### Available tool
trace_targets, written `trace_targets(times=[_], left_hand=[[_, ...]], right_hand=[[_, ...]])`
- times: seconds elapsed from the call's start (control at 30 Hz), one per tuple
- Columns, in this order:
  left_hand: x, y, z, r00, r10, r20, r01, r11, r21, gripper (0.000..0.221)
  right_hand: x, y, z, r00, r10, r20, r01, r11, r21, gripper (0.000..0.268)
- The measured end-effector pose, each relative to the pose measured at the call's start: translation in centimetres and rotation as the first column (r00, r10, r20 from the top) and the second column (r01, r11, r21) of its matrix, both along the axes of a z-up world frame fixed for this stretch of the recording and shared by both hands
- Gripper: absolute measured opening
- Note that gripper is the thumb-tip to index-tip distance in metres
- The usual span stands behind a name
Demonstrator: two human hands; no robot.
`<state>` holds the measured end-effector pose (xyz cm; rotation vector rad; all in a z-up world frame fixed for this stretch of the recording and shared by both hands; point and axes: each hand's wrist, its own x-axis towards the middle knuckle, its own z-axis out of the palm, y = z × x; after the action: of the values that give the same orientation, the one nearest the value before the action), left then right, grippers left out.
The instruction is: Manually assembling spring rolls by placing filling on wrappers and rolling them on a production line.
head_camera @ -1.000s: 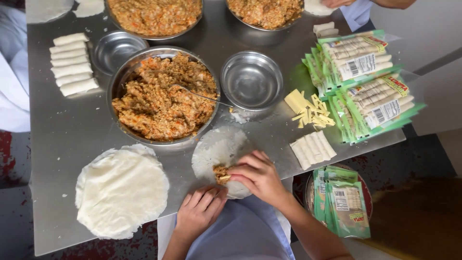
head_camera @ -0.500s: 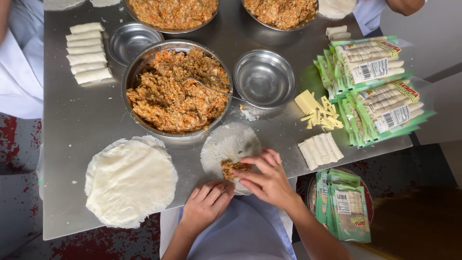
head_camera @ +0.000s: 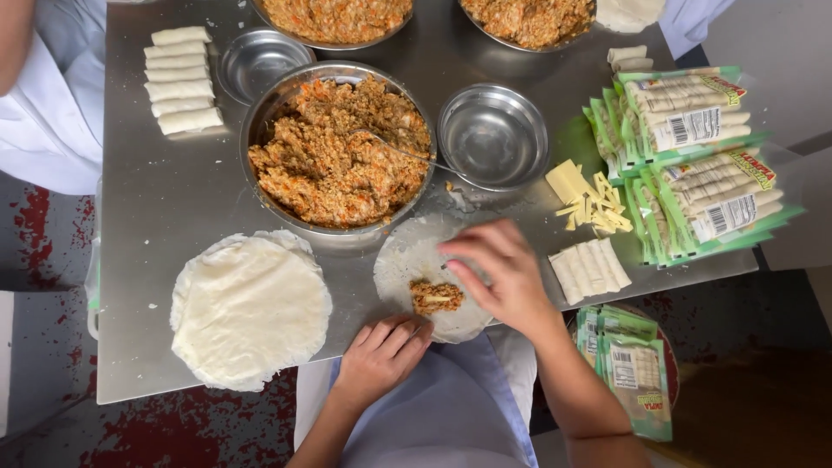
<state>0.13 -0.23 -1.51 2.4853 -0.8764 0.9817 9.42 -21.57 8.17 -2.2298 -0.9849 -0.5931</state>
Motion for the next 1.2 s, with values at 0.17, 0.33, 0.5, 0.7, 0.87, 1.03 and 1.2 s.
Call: trace_targets(times=[0.17,0.33,0.5,0.7,0.87,1.03,1.2], left_hand=[[-0.2,0.2,0.1,1.000,-0.002,-0.015,0.002,1.000,-0.016,0.012],[-0.2,0.5,-0.2,1.000,-0.013,-0.012,0.013,1.000,0.003,0.012],[-0.2,0.4,-0.3,0.999,-0.031,-0.029,0.031,0.999,-0.009,0.012],[-0.2,0.4,-0.3,1.000,-0.022,-0.019,0.022,1.000,-0.009,0.013],[-0.2,0.3,-0.8,1.000,-0.024,-0.018,0.024,1.000,-0.005,0.013],[-0.3,0.2,-0.7,0.999,-0.021,-0.027,0.021,1.000,-0.018,0.014],[-0.4,0.2,-0.2,0.998,-0.032,-0.048,0.030,0.999,-0.040,0.013]], right_hand=[[1.6,1.0,-0.5,0.912,0.280,-0.301,-0.395,0.797,-0.456,0.056],[2.7,1.2,-0.7,0.857,0.277,-0.434,-0.482,0.727,-0.489,0.077],[3.5,0.0,-2.9,0.912,0.276,-0.302,-0.397,0.774,-0.493,0.018],[3.7,-2.5,-0.5,0.831,0.274,-0.484,-0.345,0.937,-0.062,0.005],[3.8,-4.9,1.0,0.870,0.308,-0.385,-0.183,0.927,0.327,0.008],[7.8,0.3,6.1,0.998,0.019,-0.061,0.015,0.862,0.506,0.007],[13.9,5.5,8.4,0.972,-0.034,-0.233,-0.081,0.882,-0.465,0.044]])
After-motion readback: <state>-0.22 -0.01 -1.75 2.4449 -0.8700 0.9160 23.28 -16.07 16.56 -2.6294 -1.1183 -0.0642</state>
